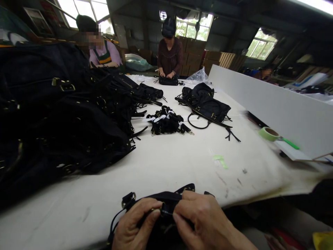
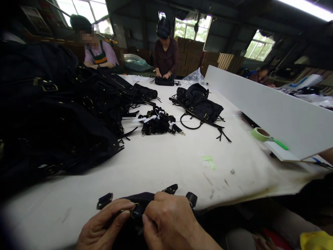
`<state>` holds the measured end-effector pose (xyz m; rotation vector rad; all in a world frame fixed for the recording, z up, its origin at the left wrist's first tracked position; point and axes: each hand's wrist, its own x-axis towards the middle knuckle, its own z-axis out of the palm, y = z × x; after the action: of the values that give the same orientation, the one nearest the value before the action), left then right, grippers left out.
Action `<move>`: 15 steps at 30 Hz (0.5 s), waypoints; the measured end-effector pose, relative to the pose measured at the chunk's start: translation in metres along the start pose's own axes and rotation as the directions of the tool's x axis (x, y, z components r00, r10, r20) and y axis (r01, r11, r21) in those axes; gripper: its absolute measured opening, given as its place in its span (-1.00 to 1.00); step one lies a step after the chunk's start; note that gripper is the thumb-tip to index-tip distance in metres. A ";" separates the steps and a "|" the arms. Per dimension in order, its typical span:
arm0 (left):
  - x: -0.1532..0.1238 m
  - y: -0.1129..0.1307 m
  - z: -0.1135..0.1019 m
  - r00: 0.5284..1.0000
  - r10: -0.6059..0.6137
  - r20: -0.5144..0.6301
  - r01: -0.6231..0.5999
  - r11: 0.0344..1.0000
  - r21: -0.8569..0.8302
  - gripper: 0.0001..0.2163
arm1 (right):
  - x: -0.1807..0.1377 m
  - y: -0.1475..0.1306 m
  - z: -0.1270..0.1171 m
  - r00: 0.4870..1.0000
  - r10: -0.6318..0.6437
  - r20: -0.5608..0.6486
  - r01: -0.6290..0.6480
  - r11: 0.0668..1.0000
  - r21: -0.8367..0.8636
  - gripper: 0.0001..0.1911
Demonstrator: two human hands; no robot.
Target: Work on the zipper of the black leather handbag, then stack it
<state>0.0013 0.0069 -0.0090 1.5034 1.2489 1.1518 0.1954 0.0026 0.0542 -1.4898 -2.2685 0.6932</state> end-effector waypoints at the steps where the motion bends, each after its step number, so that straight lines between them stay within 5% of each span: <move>1: 0.000 -0.001 0.000 1.000 0.009 0.009 -0.009 1.000 0.009 -0.92 | 0.000 0.001 0.000 1.000 0.002 0.010 -0.002 1.000 -0.001 -0.79; 15: -0.002 -0.001 0.015 0.974 0.206 0.090 -0.213 0.973 0.085 -0.89 | 0.007 0.003 0.017 0.998 -0.019 0.065 0.023 0.998 -0.064 -0.81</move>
<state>0.0155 0.0045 -0.0138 1.7688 1.1230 1.1679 0.1860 0.0061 0.0388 -1.4902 -2.3727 0.6769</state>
